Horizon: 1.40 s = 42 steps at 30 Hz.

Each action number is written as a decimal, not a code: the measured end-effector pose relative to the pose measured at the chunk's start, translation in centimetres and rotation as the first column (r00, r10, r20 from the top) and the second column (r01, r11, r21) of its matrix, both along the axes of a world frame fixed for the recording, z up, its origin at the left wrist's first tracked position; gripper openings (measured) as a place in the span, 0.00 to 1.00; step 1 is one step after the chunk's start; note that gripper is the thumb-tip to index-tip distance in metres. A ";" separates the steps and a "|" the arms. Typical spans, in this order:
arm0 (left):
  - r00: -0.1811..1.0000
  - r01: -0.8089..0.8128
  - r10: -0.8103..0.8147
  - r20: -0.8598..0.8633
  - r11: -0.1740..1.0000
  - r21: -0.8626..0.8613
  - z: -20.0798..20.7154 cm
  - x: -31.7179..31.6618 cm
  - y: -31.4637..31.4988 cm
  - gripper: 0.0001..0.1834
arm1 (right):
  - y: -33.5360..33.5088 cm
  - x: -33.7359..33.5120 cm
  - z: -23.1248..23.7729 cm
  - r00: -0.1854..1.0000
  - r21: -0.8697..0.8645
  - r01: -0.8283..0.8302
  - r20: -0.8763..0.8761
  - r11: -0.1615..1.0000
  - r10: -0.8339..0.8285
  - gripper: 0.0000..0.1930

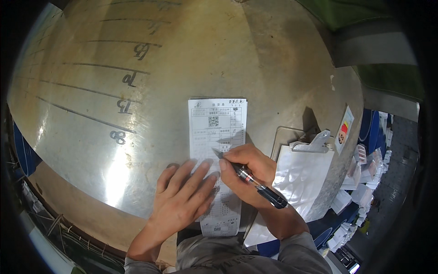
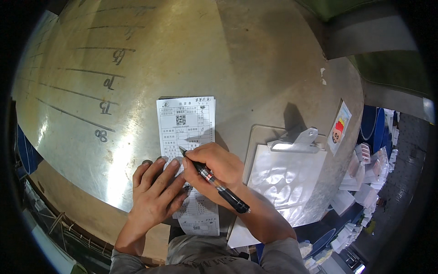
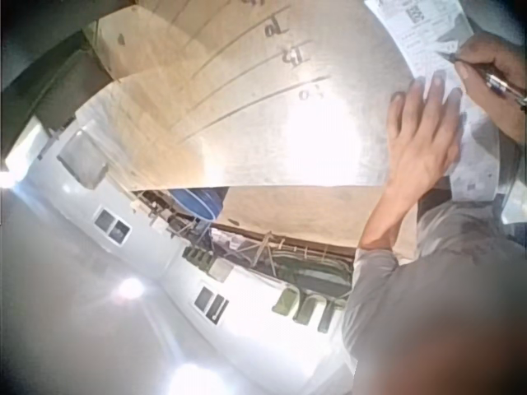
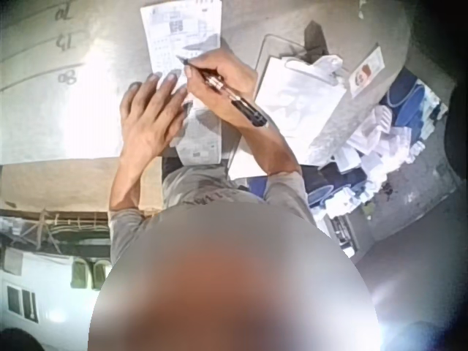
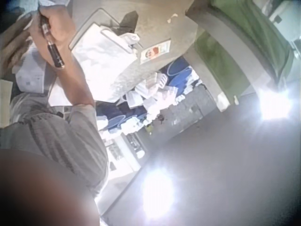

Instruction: The person writes on printed order forms with a pen, then walks to blue bins containing packaged food items, picks up a container, and returns to write on the forms again. The person repeats this cycle of writing and handling food packages.

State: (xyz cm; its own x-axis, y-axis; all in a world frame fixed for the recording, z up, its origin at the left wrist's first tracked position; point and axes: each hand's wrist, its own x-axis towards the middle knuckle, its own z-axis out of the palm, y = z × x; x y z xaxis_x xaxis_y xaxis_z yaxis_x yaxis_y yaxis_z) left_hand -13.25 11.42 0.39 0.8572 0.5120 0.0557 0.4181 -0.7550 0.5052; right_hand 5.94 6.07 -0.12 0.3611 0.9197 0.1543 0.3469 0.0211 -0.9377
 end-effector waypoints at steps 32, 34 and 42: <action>0.999 0.013 -0.012 -0.048 1.000 0.024 -0.1 0.1 0.1 0.26 | 0.5 0.0 0.2 0.992 -0.123 0.041 0.124 0.992 -0.026 0.08; 0.999 0.015 -0.014 -0.048 1.000 0.021 -0.1 0.1 0.1 0.26 | 0.5 -0.1 0.1 0.992 -0.149 0.063 0.116 0.987 -0.046 0.10; 0.999 0.020 -0.019 -0.048 1.000 0.017 -0.1 0.1 0.1 0.26 | 0.4 0.1 0.1 0.992 -0.141 0.043 0.128 0.989 -0.025 0.10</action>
